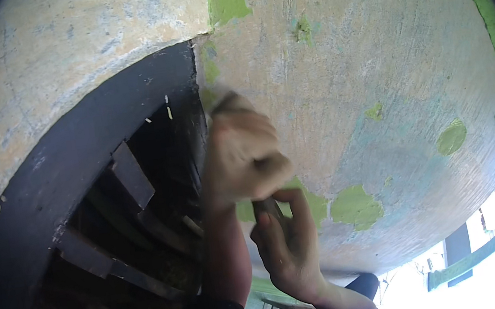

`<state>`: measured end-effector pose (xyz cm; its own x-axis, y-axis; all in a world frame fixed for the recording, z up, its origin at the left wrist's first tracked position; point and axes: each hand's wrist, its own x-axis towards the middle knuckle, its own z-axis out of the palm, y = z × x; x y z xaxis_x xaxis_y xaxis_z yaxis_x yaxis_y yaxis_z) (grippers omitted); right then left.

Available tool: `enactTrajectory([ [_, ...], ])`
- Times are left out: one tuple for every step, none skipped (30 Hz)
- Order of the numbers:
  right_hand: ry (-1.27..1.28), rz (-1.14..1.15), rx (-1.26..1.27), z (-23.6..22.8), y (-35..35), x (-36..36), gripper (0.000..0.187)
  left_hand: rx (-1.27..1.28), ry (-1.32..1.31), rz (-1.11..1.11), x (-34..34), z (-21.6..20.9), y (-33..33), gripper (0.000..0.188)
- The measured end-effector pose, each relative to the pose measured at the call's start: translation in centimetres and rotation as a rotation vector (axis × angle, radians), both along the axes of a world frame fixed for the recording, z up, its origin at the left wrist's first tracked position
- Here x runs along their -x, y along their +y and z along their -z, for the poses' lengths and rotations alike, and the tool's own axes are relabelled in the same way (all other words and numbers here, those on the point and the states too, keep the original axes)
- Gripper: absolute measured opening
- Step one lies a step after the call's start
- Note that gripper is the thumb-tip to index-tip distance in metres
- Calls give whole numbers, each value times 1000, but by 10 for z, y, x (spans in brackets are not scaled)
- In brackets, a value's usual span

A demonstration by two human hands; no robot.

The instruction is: The person scrapes old paint off a wall using a metal putty knife.

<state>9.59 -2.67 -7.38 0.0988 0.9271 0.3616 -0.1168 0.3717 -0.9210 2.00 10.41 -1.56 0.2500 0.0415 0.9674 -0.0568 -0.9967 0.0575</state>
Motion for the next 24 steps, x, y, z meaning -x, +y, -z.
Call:
enactTrajectory([
  [-7,6,-10,8,-8,3,26,-25,8,76,-6,4,-5,29],
  [74,37,-67,16,-13,3,27,-25,58,103,-13,8,-14,29],
  [155,66,-125,18,-12,1,28,-46,48,99,-16,-1,-7,29],
  [87,89,-151,15,-1,-3,28,-45,51,53,-15,-8,0,29],
  [90,85,-134,3,4,-2,28,-36,57,-1,-10,-17,4,29],
  [113,20,-84,-12,5,0,27,3,51,-20,-4,-29,7,30],
  [144,-68,-43,-21,4,7,26,9,60,-48,2,-24,5,30],
  [148,-16,-118,-14,7,8,25,-20,38,32,-7,-18,6,29],
  [140,2,-131,-5,2,7,25,-50,17,113,-16,-13,4,28],
  [173,40,-143,-1,-5,11,26,-33,62,96,-16,-7,-10,25],
  [207,79,-154,-2,-8,13,26,-40,60,91,-14,-14,-7,25],
  [139,7,-83,-7,-6,5,26,-78,42,13,-11,-24,1,24],
  [138,3,-88,-16,1,2,26,-116,24,-64,-6,-36,9,23],
  [150,-11,-50,-27,8,6,26,54,86,-88,5,-44,8,23],
  [138,-2,-48,-41,7,5,26,53,73,-67,-3,-44,6,23],
  [107,46,-63,-35,-1,7,26,-5,37,48,-9,-38,5,24],
  [109,48,-79,-28,-8,15,26,-75,3,166,-9,-39,1,25],
  [144,92,-142,-20,-13,23,27,-140,55,113,-8,-39,-7,29],
  [168,148,-211,-17,-11,27,27,-163,45,131,-2,-52,-4,29],
  [102,146,-202,-23,-2,36,25,-125,59,96,13,-61,-1,29],
  [52,108,-141,-40,5,42,25,-87,73,63,28,-71,3,28],
  [99,54,-133,-56,3,49,26,135,122,32,42,-85,-4,29],
  [148,-1,-122,-62,0,55,27,141,120,27,40,-76,-5,29],
  [148,-7,-113,-47,-3,49,27,94,109,2,35,-60,-4,30],
])
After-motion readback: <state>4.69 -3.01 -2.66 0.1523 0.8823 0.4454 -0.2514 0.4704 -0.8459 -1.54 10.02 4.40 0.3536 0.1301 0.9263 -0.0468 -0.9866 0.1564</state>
